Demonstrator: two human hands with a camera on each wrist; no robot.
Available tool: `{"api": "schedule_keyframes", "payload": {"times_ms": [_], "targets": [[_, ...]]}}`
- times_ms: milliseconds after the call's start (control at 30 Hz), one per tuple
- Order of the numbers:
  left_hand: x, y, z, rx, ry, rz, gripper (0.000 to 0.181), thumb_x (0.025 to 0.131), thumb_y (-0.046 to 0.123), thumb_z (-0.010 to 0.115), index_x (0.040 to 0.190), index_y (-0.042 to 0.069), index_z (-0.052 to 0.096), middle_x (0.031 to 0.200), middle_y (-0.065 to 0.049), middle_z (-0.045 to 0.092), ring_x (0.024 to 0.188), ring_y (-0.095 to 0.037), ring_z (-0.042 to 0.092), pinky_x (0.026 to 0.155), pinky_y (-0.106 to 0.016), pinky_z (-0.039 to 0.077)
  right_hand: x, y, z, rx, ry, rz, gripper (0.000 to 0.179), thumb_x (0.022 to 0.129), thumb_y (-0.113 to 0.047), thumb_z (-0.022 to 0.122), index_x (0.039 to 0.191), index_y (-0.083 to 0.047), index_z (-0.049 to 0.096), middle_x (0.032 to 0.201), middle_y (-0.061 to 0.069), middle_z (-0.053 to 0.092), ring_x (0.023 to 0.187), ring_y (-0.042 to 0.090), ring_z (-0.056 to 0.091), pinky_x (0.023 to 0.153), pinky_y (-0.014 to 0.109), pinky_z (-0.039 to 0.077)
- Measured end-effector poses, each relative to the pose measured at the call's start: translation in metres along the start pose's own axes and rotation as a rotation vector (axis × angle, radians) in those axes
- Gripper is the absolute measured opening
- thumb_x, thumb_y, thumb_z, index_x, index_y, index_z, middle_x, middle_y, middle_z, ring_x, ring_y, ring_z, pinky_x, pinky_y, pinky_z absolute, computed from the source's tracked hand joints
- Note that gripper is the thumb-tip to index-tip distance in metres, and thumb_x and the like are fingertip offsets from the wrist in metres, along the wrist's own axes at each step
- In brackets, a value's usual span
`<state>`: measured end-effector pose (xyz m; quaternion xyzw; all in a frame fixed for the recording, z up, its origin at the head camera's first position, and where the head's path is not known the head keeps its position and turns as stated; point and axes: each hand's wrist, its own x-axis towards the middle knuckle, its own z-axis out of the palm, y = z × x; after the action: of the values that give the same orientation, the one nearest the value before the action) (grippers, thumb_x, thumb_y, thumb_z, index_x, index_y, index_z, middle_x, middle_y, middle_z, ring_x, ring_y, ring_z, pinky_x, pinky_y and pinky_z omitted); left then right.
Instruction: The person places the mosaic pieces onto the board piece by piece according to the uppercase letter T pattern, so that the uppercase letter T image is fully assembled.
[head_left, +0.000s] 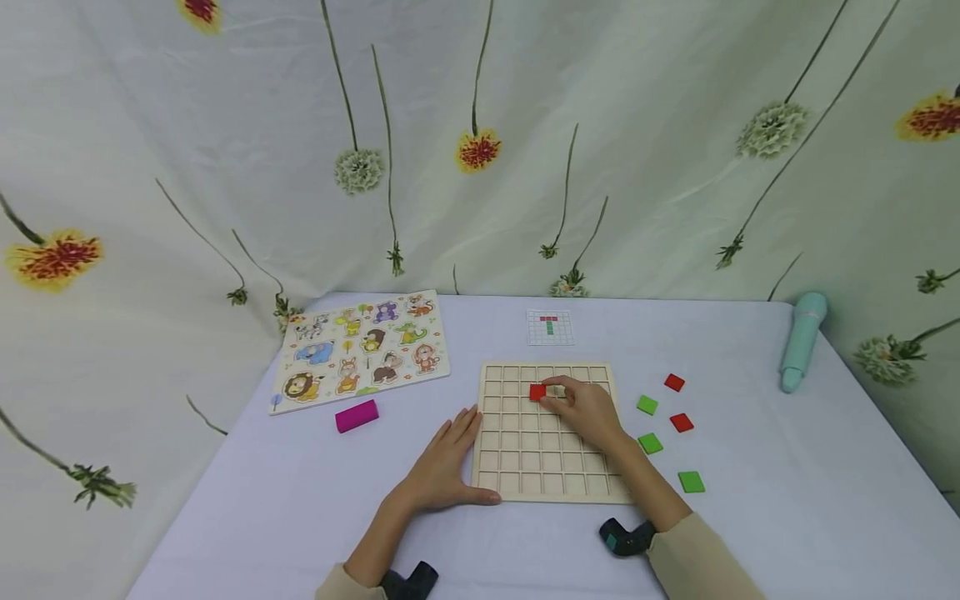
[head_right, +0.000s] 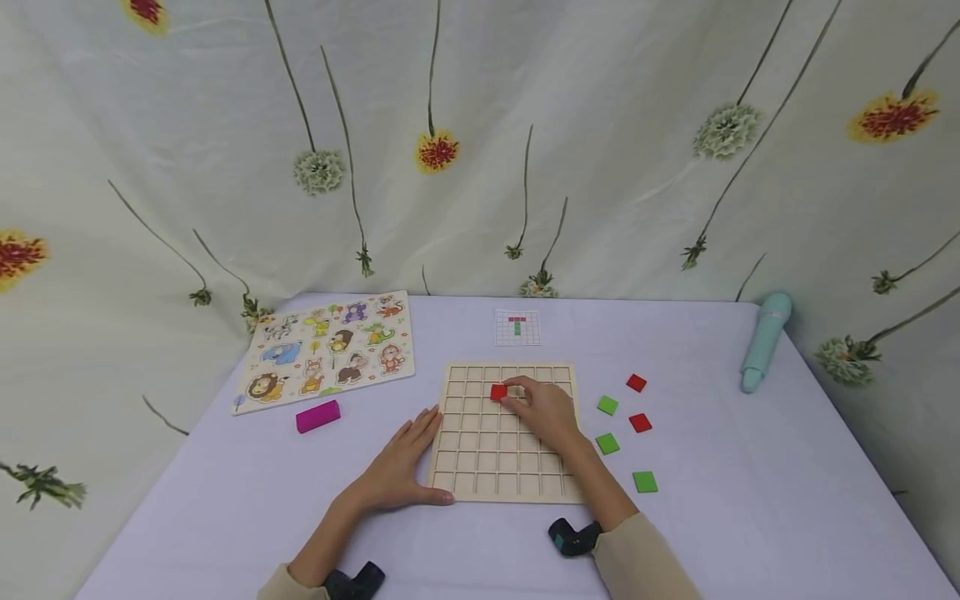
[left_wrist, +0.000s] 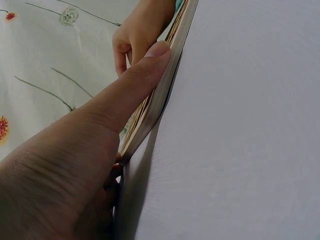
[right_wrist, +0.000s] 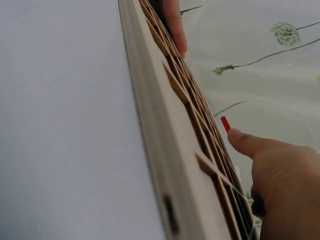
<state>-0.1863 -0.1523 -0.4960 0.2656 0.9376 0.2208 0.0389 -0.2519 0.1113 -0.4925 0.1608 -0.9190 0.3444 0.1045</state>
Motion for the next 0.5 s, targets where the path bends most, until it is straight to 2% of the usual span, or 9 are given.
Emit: {"api": "schedule_keyframes", "payload": {"times_ms": [200, 500], "targets": [[-0.001, -0.001, 0.0, 0.01, -0.002, 0.0, 0.122, 0.061, 0.078, 0.06, 0.147, 0.004, 0.017, 0.154, -0.007, 0.012, 0.14, -0.02, 0.005, 0.112, -0.039, 0.008, 0.012, -0.004, 0.01, -0.022, -0.014, -0.009, 0.034, 0.084, -0.038, 0.066, 0.111, -0.017, 0.067, 0.047, -0.008, 0.033, 0.044, 0.006, 0.023, 0.04, 0.022, 0.019], [0.0, 0.0, -0.001, 0.0, 0.005, 0.011, 0.121, 0.061, 0.076, 0.062, 0.147, 0.002, 0.018, 0.153, -0.009, 0.013, 0.14, -0.022, 0.007, 0.111, -0.042, 0.01, 0.014, -0.007, 0.009, -0.057, -0.033, 0.006, 0.033, 0.084, -0.037, 0.066, 0.11, -0.016, 0.068, 0.047, -0.008, 0.036, 0.043, 0.007, 0.027, 0.04, 0.022, 0.021]]}}
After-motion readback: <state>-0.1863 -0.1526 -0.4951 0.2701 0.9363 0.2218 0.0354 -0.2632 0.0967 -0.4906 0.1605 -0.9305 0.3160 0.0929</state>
